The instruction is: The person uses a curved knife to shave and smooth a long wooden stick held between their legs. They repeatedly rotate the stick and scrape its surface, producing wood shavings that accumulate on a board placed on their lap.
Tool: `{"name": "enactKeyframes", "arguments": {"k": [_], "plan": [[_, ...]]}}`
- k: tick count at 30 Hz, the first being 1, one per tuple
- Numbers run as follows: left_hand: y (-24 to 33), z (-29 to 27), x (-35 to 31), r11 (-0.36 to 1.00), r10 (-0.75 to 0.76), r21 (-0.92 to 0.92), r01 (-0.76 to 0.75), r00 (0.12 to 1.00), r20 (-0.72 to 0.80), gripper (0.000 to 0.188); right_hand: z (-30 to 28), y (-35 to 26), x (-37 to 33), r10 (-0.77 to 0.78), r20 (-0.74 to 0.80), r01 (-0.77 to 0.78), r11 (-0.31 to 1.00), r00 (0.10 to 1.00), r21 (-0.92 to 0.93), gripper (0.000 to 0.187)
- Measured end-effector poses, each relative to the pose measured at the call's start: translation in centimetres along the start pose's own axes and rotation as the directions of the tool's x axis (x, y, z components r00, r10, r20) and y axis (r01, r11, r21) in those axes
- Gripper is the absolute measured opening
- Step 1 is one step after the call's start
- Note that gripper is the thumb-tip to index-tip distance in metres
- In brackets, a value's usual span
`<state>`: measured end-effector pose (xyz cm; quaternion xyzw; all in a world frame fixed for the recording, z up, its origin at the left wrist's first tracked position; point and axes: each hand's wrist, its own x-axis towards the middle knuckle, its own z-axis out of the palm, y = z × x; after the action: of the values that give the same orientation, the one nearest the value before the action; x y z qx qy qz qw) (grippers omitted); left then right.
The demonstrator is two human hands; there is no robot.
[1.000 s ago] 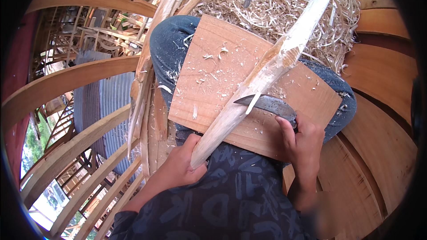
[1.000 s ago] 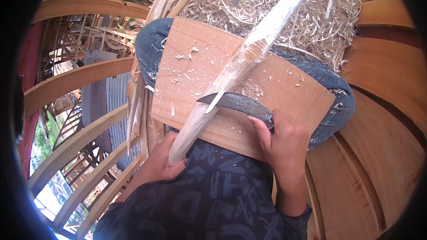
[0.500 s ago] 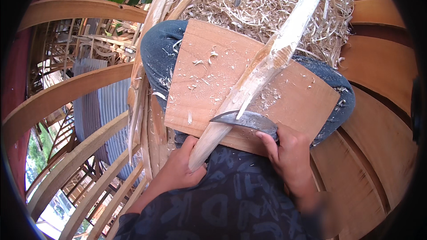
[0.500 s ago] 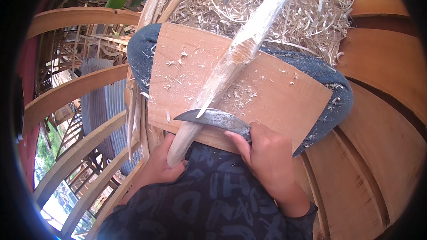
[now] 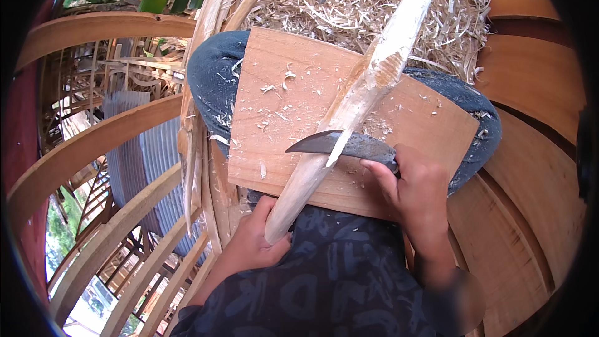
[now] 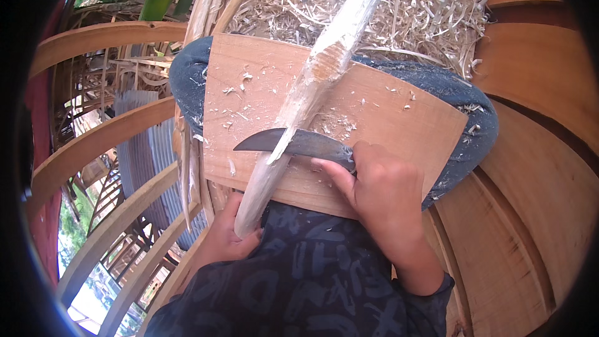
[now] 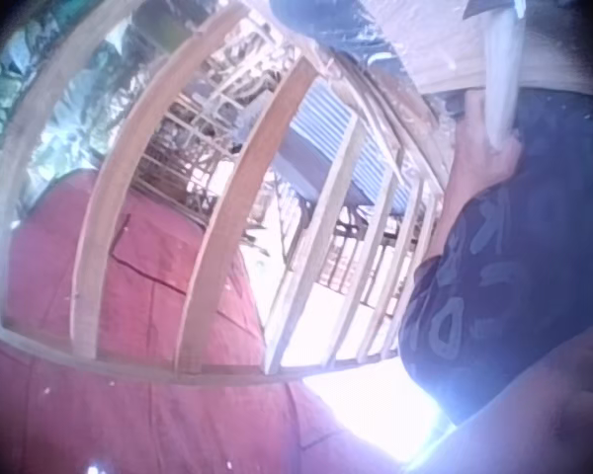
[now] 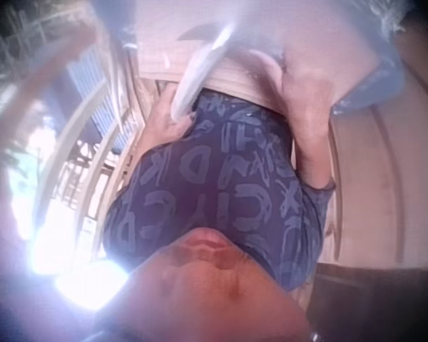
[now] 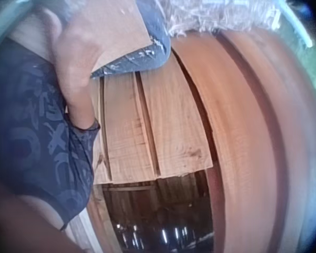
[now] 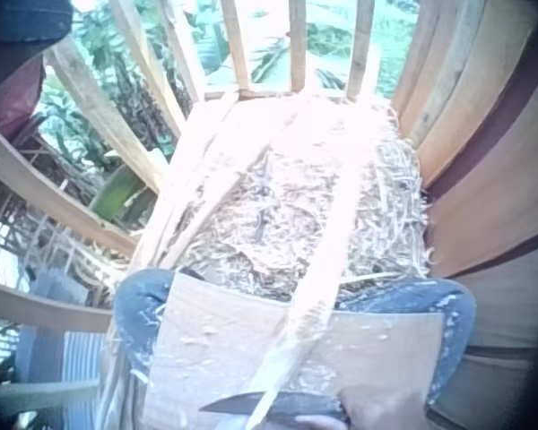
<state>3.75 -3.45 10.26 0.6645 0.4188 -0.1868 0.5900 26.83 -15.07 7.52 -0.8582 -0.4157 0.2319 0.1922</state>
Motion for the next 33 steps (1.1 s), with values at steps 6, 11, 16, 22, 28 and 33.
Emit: {"name": "enactKeyframes", "arguments": {"k": [6,11,16,22,28,33], "plan": [[0.6,-0.2,-0.1,0.999,-0.036,-0.013,0.036,0.999,0.006,0.042,-0.2,0.1,0.4,-0.013,-0.028,0.012,0.999,1.0,-0.043,0.048],[0.4,-0.3,0.2,1.0,-0.023,-0.004,0.023,1.0,0.014,0.041,-0.6,0.0,0.3,0.018,0.026,-0.02,0.998,0.999,0.064,0.044],[0.3,-0.2,0.5,0.999,-0.035,-0.022,0.036,0.999,0.005,0.039,-2.6,0.0,0.3,0.047,0.44,-0.281,0.829,0.897,0.484,0.026],[-0.2,-0.6,1.0,0.999,0.012,0.047,-0.013,0.999,0.033,0.038,-1.5,1.0,-0.8,-0.147,0.639,-0.511,0.478,0.755,0.714,0.014],[-0.4,-0.5,0.7,1.0,-0.001,-0.025,0.001,1.0,0.012,0.038,-1.4,0.6,-1.3,-0.028,0.559,-0.502,0.407,0.829,0.764,0.014],[-0.2,-0.5,1.2,1.0,0.002,0.001,-0.002,1.0,0.029,0.037,-1.6,0.4,-1.3,-0.082,0.548,-0.457,0.46,0.832,0.762,0.013]]}}
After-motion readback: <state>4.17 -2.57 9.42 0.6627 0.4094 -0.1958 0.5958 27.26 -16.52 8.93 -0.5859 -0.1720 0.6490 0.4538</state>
